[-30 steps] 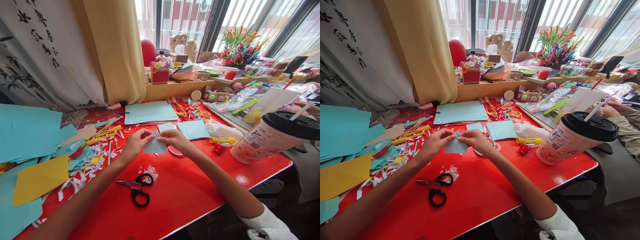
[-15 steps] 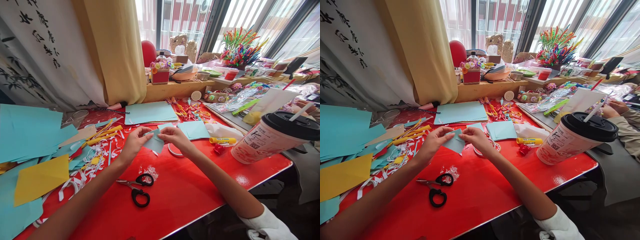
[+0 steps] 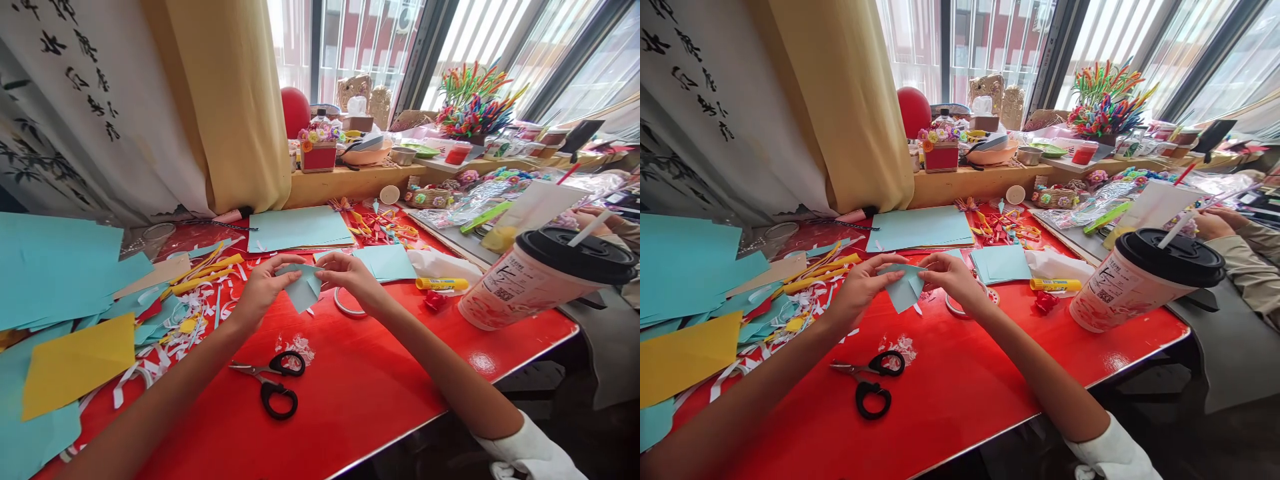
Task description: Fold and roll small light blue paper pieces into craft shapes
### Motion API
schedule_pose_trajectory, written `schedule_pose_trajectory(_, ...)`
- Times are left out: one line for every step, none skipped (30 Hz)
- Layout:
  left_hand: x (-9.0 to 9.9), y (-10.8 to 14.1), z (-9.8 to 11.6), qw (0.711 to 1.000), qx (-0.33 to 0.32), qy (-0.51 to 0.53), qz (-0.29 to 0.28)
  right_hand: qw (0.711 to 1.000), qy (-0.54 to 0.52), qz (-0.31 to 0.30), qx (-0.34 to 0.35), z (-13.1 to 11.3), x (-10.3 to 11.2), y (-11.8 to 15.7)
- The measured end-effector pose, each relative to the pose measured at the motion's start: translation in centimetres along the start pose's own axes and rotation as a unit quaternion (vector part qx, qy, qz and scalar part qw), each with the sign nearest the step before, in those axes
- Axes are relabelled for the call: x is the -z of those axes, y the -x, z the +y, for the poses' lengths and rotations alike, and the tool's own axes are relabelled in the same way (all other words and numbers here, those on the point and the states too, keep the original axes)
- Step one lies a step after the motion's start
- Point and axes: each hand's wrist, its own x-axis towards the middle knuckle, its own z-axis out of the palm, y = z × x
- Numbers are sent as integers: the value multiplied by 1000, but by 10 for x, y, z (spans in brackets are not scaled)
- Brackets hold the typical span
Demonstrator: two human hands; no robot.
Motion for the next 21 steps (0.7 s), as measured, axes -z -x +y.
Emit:
schedule_pose_trajectory(1,0,0,1000,-1,6,-1,1000,2,-2,-3,0,0,0)
schedule_pose_trajectory(1,0,1,1000,-1,11,0,1000,3,-2,-6,0,1,0)
schedule_pose_trajectory(1,0,1,1000,1,15,4,1000,3,-1,-6,0,1,0)
schedule_pose_trajectory(2,0,2,1000,2,17,6,1000,2,2,-4,1,1,0)
schedule_pose_trajectory(1,0,2,1000,5,16,4,1000,-2,6,1,1,1,0)
schedule_pose_trajectory(1,0,3,1000,9,15,-2,1000,-5,11,6,2,1,0)
schedule_pose_trajectory(1,0,4,1000,15,16,-10,1000,-7,18,12,3,1,0)
schedule_pose_trajectory(0,0,4,999,23,18,-16,1000,-8,23,15,3,0,0)
schedule_pose_trajectory(0,0,4,999,29,20,-19,999,-7,28,16,4,0,0)
schedule_pose_trajectory(-1,0,4,999,33,22,-19,999,-5,31,16,4,-1,0)
schedule_pose_trajectory(-1,-1,4,999,36,23,-15,999,0,32,15,4,-1,0)
schedule_pose_trajectory(-1,-1,3,999,36,22,-11,999,5,34,15,4,-2,-1)
schedule_pose_trajectory(-1,-1,2,999,34,15,-8,999,10,35,16,4,-2,-1)
schedule_pose_trajectory(-1,-2,1,1000,30,6,-7,999,14,35,18,4,-2,-1)
schedule_pose_trajectory(-1,-2,0,1000,25,-5,-6,999,16,33,19,3,-2,-1)
schedule_pose_trajectory(-1,-2,-1,1000,18,-15,-4,999,16,25,17,2,-2,-1)
schedule_pose_trajectory(0,-2,-1,1000,11,-23,-4,1000,15,14,9,1,-2,0)
schedule_pose_trajectory(0,-2,-2,1000,4,-29,-3,1000,12,1,-1,0,-1,0)
schedule_pose_trajectory(0,-1,-2,999,-3,-32,-4,1000,11,-11,-11,0,-1,0)
schedule_pose_trajectory(0,-1,-2,999,-7,-33,-6,1000,10,-19,-22,-1,-1,0)
schedule_pose_trajectory(0,-1,-2,999,-12,-36,-8,999,11,-23,-32,-1,-1,0)
